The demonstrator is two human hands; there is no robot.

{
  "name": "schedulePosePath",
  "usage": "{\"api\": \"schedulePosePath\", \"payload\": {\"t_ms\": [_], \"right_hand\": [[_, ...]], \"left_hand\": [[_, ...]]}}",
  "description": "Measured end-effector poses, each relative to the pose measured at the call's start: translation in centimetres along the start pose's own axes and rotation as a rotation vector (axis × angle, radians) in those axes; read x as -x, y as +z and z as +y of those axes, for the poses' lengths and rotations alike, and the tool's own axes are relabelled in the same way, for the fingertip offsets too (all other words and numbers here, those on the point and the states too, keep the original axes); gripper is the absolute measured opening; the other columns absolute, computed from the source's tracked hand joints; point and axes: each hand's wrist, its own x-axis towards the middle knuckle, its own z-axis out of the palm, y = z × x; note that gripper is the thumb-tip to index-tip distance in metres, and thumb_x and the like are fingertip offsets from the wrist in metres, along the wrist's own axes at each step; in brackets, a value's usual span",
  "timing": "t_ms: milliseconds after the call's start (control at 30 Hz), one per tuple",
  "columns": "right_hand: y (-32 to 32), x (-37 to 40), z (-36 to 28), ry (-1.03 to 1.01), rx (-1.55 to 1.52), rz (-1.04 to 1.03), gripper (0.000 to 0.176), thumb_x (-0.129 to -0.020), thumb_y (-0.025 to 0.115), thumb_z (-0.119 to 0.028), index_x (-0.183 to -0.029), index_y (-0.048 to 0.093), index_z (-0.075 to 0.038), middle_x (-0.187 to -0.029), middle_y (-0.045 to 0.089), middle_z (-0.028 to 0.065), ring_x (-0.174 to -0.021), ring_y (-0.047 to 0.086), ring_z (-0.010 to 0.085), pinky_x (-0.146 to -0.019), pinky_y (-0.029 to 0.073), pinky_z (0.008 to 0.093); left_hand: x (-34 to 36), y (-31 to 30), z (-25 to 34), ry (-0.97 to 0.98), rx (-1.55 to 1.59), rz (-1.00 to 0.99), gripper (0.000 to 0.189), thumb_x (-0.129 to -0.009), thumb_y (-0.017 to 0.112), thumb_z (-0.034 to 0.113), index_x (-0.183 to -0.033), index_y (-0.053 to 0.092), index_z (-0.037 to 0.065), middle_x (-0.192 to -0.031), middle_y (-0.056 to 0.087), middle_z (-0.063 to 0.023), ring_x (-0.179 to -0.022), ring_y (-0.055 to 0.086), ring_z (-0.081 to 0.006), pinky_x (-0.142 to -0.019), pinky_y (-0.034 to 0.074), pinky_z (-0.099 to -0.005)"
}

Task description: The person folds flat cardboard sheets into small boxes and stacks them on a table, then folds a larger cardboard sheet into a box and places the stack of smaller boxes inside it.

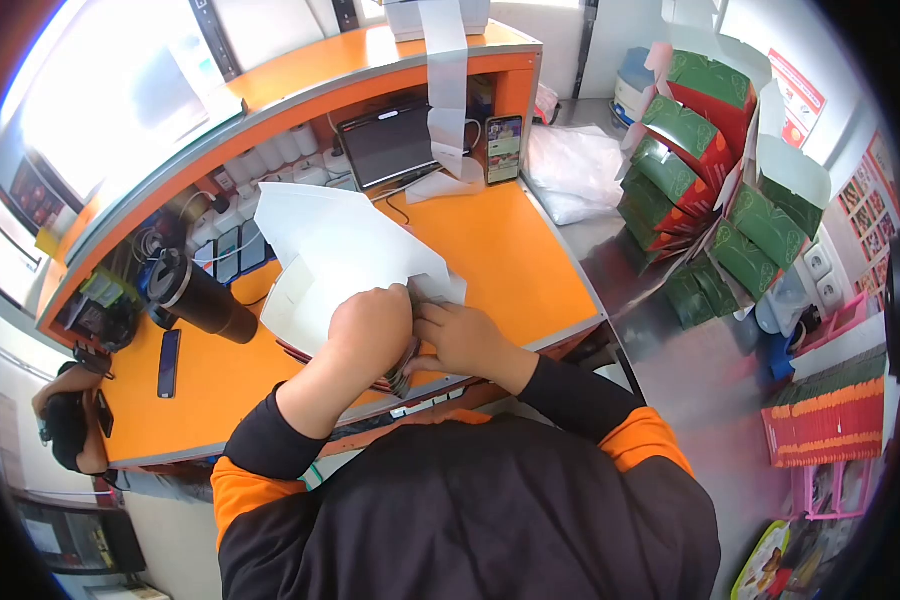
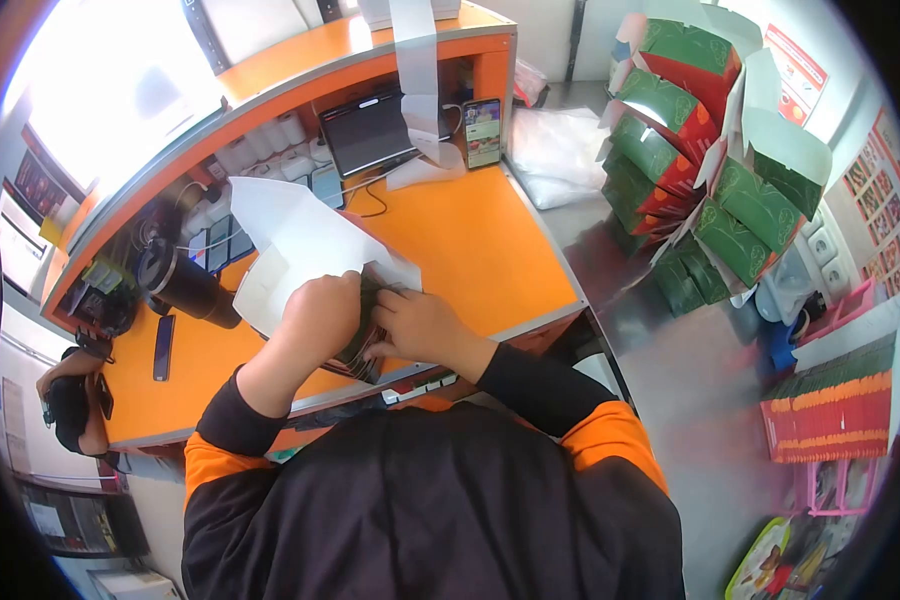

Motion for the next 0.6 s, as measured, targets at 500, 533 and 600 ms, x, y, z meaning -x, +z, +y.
{"api": "schedulePosePath", "payload": {"t_ms": [500,533,600], "right_hand": [[0.2,0.0,0.3,0.049,0.02,0.045,0.047,-0.063,0.068,-0.05,-0.083,0.059,-0.009,-0.095,0.055,0.005,-0.075,0.058,0.0227,-0.064,0.049,0.0323],[-0.3,-0.2,-0.2,0.074,0.035,0.035,0.048,-0.062,0.068,-0.051,-0.084,0.06,-0.009,-0.097,0.055,0.0052,-0.075,0.058,0.0227,-0.063,0.049,0.0322],[-0.5,-0.2,-0.6,0.106,0.046,0.01,0.049,-0.062,0.068,-0.051,-0.085,0.06,-0.008,-0.101,0.055,0.0058,-0.075,0.058,0.023,-0.064,0.049,0.0321]], "left_hand": [[-1.7,-0.8,-1.2,0.058,-0.055,-0.209,0.012,-0.073,0.056,0.011,-0.078,0.064,0.004,-0.076,0.065,-0.0139,-0.074,0.064,-0.0283,-0.065,0.051,-0.0354],[-1.7,-0.7,-1.2,0.069,-0.061,-0.222,0.012,-0.073,0.056,0.011,-0.078,0.064,0.004,-0.076,0.065,-0.0139,-0.074,0.064,-0.0283,-0.065,0.051,-0.0355],[-1.8,-0.5,-1.0,0.089,-0.071,-0.244,0.011,-0.073,0.056,0.011,-0.077,0.064,0.005,-0.076,0.065,-0.014,-0.075,0.064,-0.0282,-0.065,0.051,-0.0356]]}}
